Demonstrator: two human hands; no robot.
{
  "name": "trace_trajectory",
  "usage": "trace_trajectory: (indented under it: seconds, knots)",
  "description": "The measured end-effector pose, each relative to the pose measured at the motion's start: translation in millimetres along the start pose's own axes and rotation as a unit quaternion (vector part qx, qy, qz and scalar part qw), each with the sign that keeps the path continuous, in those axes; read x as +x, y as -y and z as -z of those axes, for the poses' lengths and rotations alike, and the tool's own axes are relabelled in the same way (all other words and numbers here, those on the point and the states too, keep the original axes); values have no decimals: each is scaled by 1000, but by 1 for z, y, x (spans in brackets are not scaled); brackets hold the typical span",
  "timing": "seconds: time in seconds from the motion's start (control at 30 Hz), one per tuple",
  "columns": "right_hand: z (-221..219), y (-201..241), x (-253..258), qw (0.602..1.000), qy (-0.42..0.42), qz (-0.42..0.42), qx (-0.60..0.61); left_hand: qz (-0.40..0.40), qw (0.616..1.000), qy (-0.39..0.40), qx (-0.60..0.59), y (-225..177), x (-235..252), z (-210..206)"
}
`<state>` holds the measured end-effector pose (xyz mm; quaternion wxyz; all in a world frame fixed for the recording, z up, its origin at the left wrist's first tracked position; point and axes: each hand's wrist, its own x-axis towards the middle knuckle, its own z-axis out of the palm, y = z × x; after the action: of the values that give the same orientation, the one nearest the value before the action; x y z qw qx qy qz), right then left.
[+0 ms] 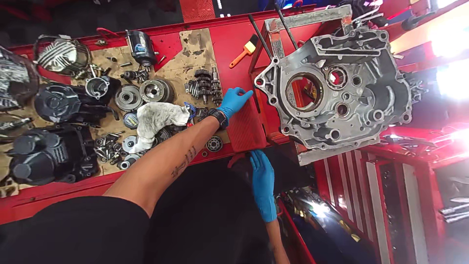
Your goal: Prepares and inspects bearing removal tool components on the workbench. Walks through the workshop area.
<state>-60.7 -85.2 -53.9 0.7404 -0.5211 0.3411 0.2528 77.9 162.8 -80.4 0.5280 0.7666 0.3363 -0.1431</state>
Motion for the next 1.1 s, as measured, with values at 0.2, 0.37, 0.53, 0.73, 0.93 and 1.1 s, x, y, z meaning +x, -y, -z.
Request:
trace_trajectory:
  seconds: [0.2,0.37,0.53,0.73,0.93,1.1]
  knots:
    - [7,0,-13,969,109,94,-200,-8,999,12,33,-11,-43,37]
    - [0,15,-11,891,266,83,-358,50,997,-25,50,8,-76,63]
    - [-8,14,-1,841,341,59,-415,83,991,-77,68,45,-100,83]
    - [15,16,36,850,37,220,-477,110,990,-79,26,68,-109,95]
    - [20,1,56,840,-49,231,-488,101,991,-44,-70,61,-113,104]
    - [8,-13,58,832,-59,217,-508,97,987,-36,-124,69,-117,107]
